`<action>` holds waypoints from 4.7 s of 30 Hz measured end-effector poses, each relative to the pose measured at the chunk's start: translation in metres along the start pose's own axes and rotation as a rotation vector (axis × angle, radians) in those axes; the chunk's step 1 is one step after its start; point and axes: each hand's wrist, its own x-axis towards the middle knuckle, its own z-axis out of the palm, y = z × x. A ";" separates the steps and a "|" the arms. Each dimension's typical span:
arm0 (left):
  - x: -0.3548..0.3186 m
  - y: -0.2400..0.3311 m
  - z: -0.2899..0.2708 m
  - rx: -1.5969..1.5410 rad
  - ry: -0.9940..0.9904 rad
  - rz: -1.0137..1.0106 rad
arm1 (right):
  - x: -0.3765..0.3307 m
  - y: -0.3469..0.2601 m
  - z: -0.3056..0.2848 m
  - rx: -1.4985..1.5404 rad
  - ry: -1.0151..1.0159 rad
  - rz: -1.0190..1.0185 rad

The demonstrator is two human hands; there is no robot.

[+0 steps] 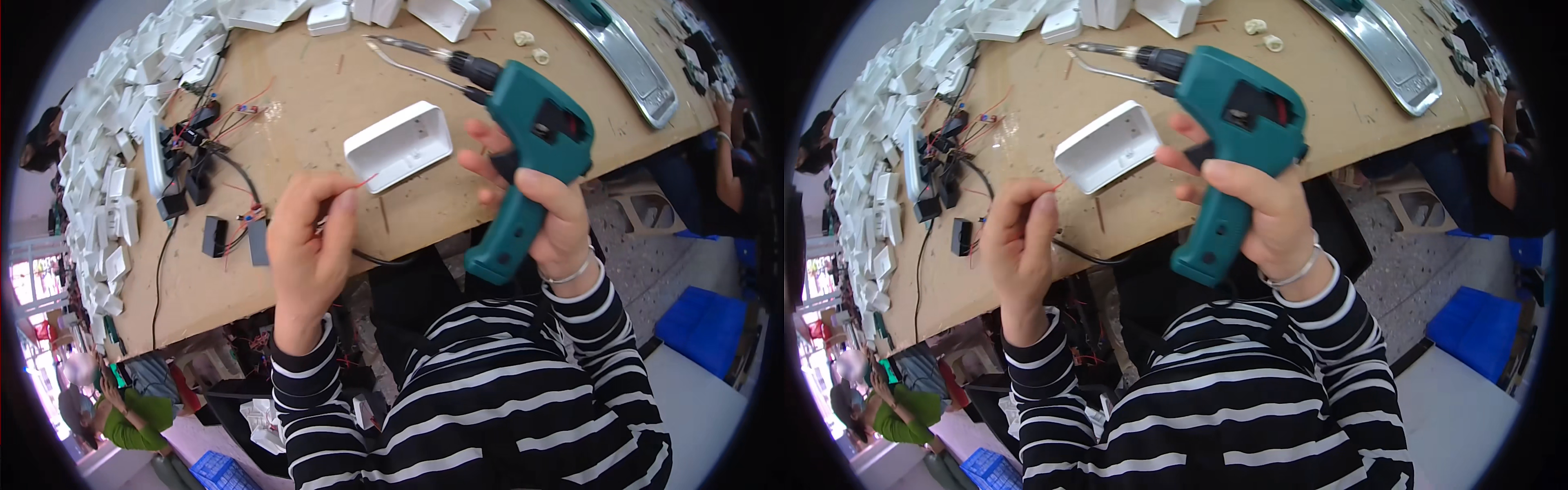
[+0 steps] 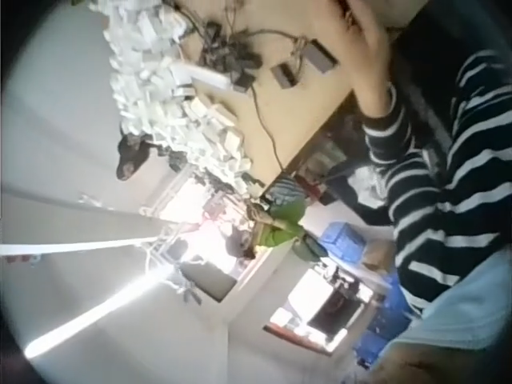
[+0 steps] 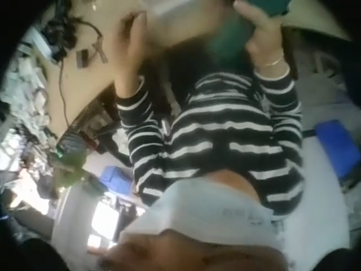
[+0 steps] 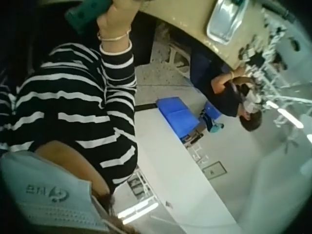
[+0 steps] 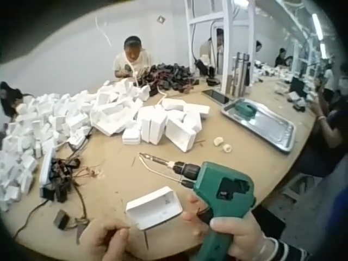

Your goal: Soldering wires into plastic housing units using a soldering gun.

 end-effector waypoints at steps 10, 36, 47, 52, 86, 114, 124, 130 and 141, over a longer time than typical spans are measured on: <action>0.007 0.010 0.040 -0.009 -0.053 -0.101 | 0.018 0.008 0.008 -0.083 0.049 -0.001; 0.025 -0.002 0.057 0.491 0.165 0.216 | 0.018 0.013 0.009 -0.097 0.071 0.014; 0.033 -0.002 0.072 0.683 0.192 0.236 | -0.003 -0.003 0.008 -0.238 0.066 -0.080; 0.033 -0.001 0.073 0.734 0.186 0.238 | -0.045 -0.023 0.001 -0.488 0.170 -0.095; 0.034 -0.003 0.078 0.831 0.216 0.263 | -0.084 -0.016 -0.018 -0.776 0.154 -0.010; 0.034 -0.006 0.078 0.826 0.230 0.277 | -0.060 -0.032 -0.022 -1.065 -0.033 -0.212; 0.033 -0.004 0.078 0.833 0.205 0.254 | -0.060 -0.034 -0.020 -1.097 0.001 -0.217; 0.033 -0.003 0.078 0.845 0.233 0.271 | -0.060 -0.035 -0.021 -1.117 -0.048 -0.226; 0.034 -0.005 0.079 0.835 0.241 0.289 | -0.063 -0.029 -0.017 -1.021 0.058 -0.168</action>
